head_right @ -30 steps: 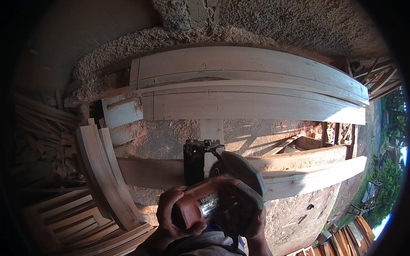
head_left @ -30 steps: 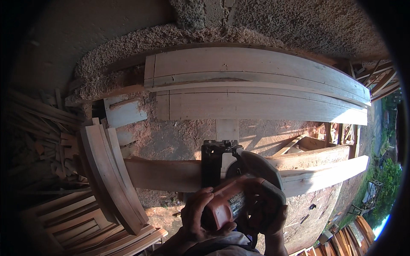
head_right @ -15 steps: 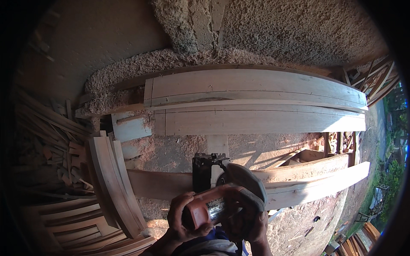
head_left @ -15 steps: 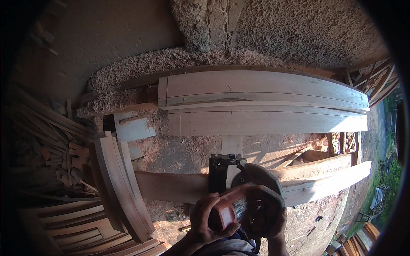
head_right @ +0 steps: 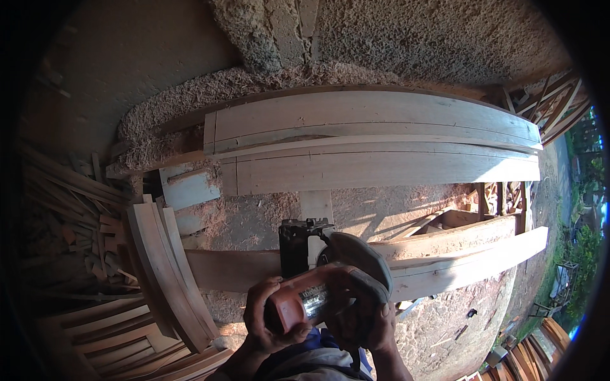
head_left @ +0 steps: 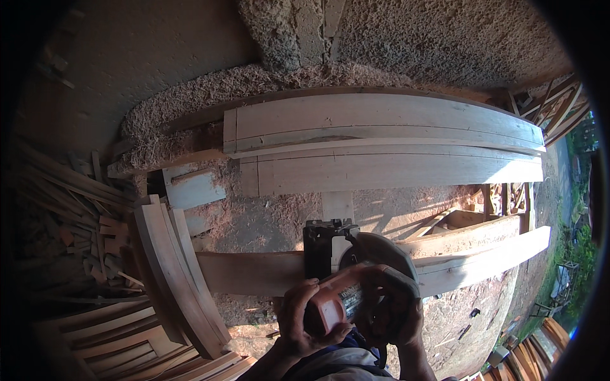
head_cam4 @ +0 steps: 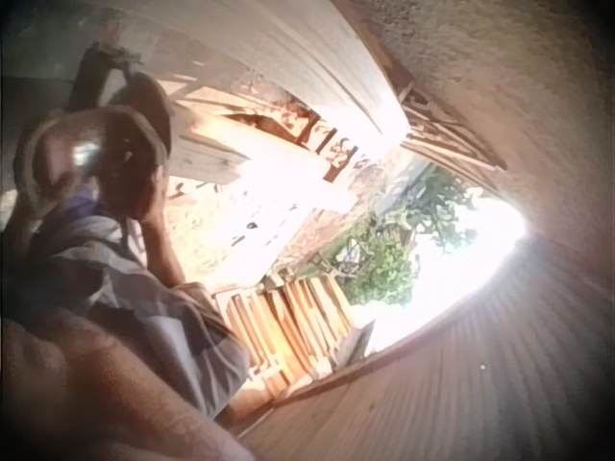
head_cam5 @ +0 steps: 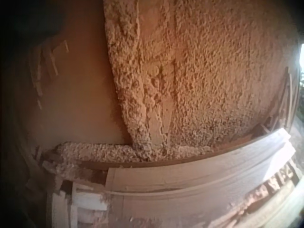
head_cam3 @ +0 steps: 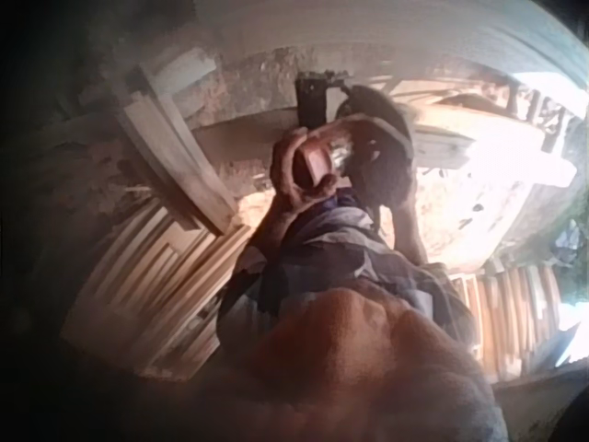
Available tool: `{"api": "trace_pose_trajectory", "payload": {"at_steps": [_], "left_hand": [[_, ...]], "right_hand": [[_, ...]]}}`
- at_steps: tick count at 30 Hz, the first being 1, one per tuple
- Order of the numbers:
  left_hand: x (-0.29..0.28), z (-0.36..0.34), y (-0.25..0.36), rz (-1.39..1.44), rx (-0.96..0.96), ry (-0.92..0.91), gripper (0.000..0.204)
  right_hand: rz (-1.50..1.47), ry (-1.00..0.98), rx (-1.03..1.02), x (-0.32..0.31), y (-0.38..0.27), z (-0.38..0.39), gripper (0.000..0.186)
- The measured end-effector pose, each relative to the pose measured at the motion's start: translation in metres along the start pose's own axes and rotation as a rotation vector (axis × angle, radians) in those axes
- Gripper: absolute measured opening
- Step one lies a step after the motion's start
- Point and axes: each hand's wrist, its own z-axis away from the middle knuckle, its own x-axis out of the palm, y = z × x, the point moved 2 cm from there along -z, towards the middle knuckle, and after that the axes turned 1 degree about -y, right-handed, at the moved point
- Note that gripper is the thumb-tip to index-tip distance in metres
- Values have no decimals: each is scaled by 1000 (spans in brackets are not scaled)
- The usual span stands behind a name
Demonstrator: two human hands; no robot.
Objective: The person uses a circular saw to cut several wooden planks on a makeshift workbench. They repeatedly position each plank, cut it, and move the cut piece aside. The person also picks up and repositions planks multiple times during the process.
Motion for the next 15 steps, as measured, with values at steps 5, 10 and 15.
{"api": "trace_pose_trajectory", "payload": {"at_steps": [5,10,15], "left_hand": [[-1,-2,1,-30,1,-10,92],[-1,-3,3,-8,-2,-8,91],[0,-2,0,12,-15,-7,90]], "right_hand": [[-280,-2,-29,32,-28,-3,93],[-179,48,-56,10,-6,0,92],[-101,-65,-38,17,-14,-3,111]]}}
